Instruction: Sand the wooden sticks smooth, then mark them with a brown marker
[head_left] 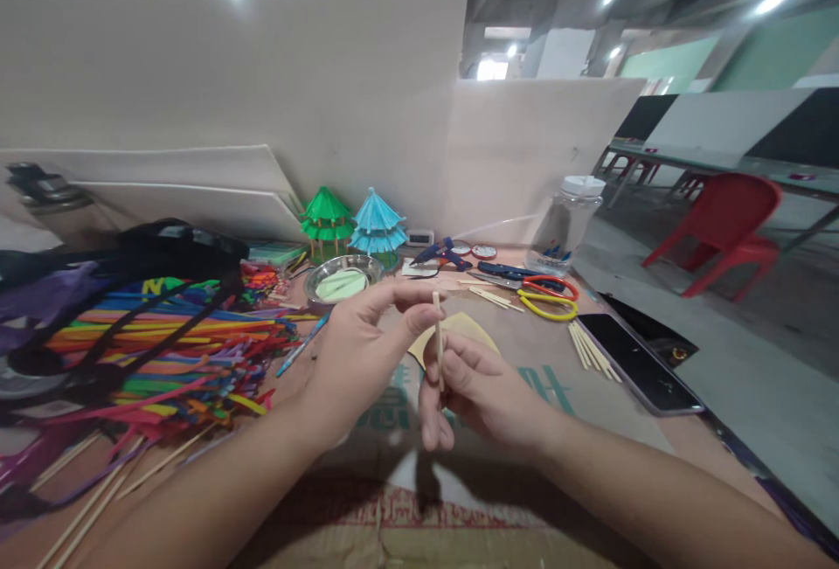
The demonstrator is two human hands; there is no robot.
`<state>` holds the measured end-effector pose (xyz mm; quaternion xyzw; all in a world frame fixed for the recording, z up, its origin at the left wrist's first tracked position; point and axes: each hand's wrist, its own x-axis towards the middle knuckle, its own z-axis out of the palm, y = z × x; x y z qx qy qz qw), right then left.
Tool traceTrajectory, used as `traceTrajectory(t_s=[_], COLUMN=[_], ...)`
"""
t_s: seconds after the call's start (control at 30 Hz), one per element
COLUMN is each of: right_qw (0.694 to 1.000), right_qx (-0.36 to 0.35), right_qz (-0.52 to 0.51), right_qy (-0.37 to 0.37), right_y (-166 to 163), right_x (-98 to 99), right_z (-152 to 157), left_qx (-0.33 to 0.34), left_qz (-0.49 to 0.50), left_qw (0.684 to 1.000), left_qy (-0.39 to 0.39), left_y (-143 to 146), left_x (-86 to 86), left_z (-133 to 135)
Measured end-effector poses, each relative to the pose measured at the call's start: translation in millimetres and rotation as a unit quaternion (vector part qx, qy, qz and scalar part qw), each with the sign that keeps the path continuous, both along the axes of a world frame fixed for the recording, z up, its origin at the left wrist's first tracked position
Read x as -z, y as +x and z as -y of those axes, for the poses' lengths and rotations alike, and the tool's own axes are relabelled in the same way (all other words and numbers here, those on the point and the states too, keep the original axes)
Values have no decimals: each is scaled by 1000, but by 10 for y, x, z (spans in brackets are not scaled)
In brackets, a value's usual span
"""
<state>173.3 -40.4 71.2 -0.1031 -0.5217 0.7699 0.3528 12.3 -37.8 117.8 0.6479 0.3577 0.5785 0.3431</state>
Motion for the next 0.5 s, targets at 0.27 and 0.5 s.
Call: traceTrajectory(t_s=[0.27, 0.5], right_qw=[997, 968], right_qx=[54, 173], right_qz=[48, 152], right_qy=[40, 103], right_y=[0, 114], right_x=[8, -156], right_z=[-61, -104], left_qx=[10, 77], left_qz=[11, 33], left_qw=[1000, 996], left_qy=[-26, -30], left_y=[19, -4], left_x=[13, -77], left_z=[14, 17])
